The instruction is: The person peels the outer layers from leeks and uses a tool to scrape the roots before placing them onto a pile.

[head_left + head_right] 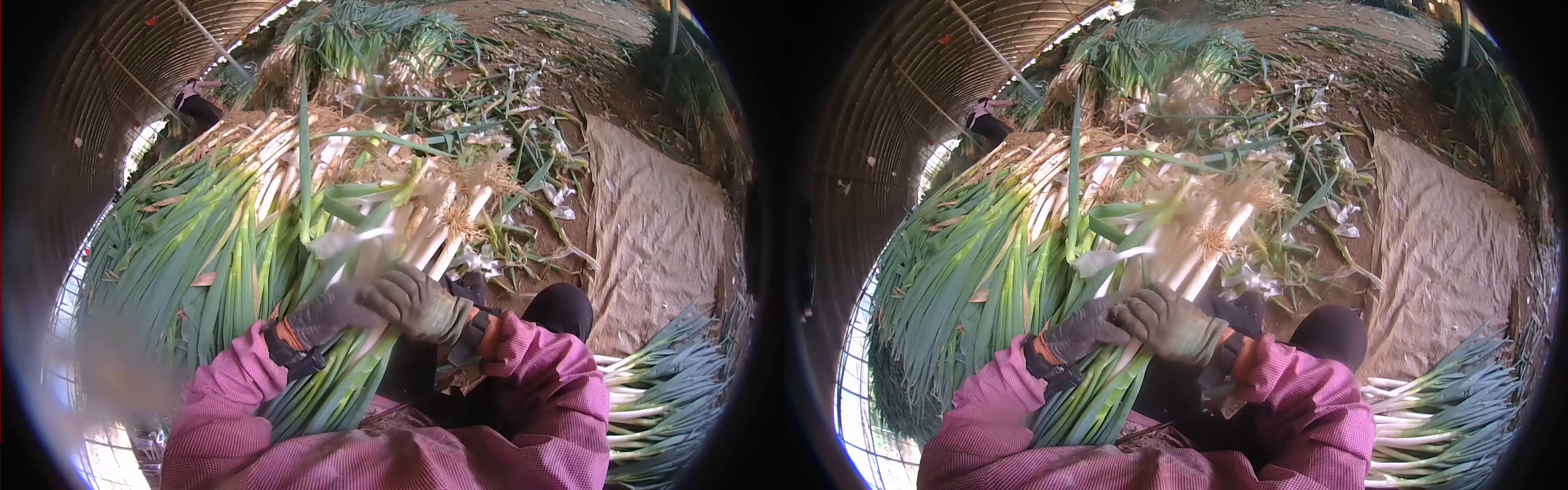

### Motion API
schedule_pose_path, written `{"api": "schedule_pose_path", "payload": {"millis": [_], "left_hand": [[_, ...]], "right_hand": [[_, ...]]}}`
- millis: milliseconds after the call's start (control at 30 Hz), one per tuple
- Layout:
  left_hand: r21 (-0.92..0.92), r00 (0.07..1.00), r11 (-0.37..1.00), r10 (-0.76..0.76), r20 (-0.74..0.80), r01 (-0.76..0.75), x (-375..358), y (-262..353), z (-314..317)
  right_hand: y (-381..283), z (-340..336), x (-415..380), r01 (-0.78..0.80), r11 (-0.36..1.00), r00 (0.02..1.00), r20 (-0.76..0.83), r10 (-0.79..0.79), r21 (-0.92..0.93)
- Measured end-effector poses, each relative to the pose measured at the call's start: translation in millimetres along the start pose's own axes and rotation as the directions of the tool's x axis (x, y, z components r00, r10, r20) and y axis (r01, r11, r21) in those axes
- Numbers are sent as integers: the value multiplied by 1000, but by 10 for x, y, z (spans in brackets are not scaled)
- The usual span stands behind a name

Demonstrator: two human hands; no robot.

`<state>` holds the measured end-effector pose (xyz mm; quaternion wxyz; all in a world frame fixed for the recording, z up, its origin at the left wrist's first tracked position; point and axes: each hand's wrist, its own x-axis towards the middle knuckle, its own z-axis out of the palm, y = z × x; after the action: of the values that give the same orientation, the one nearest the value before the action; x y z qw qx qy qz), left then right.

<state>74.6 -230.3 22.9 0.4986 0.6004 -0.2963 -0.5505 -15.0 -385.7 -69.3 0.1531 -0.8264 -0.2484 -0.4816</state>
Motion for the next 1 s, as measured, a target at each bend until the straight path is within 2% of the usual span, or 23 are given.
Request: {"api": "schedule_pose_path", "payload": {"millis": [67,133,200,233,267,300,333,400,467,500,533,633,667,733,800,833,900,933,967,1000], "left_hand": [[-338,979,929,-188,-84,150,49,141,88],[-586,968,790,-249,-42,177,103,72,46],[-730,993,676,-114,35,103,126,-168,-191],[-940,968,248,35,250,233,190,-142,-136],[-831,975,523,0,221,188,283,-525,-425],[-471,990,882,69,121,-4,311,-540,-541],[45,990,989,138,20,-139,342,-552,-660],[381,966,897,256,-30,-226,367,-540,-668],[638,913,709,408,-26,-299,347,-512,-649],[726,872,595,490,13,-345,333,-476,-613],[872,763,354,646,34,-339,407,-476,-626],[926,934,367,355,-46,-94,820,-434,-1102],[960,907,252,420,4,-121,1034,-403,-1380],[959,857,283,501,-120,-31,1224,45,-1653],[939,761,342,597,-253,44,1274,505,-1930],[904,695,420,627,-351,77,1200,713,-2045],[728,573,683,571,-588,66,999,950,-2284],[587,532,806,529,-661,-73,897,815,-2397],[719,609,663,487,-626,209,836,591,-2876],[840,678,476,529,-510,260,732,498,-2635]], "right_hand": [[-10,-23,6,55,996,997,58,-51,-68],[-58,-104,16,13,999,984,177,-5,-42],[7,-109,69,21,1000,976,218,-18,-11],[8,-104,97,-8,1000,978,210,5,12],[24,-60,71,-36,999,962,273,26,32],[28,-43,62,-44,999,945,326,33,28],[30,-28,45,-45,999,921,387,34,19],[25,-13,33,-53,999,866,497,51,-9],[9,-41,81,-61,997,797,600,71,-38],[-4,-82,119,-29,997,795,603,62,-65],[-5,-99,142,-22,999,796,603,47,-50],[-4,-107,137,17,1000,813,582,-6,-13],[-8,-103,123,31,1000,820,571,-23,-3],[9,-107,147,46,999,823,566,-47,17],[-9,-88,96,3,1000,818,575,-16,23],[-6,-9,21,-1,999,888,460,-15,34],[8,-59,63,-70,995,851,524,26,64],[6,-88,80,-67,997,825,564,33,41],[-3,-103,91,-56,998,799,600,32,21],[-9,-78,83,-43,999,791,611,31,5]]}}
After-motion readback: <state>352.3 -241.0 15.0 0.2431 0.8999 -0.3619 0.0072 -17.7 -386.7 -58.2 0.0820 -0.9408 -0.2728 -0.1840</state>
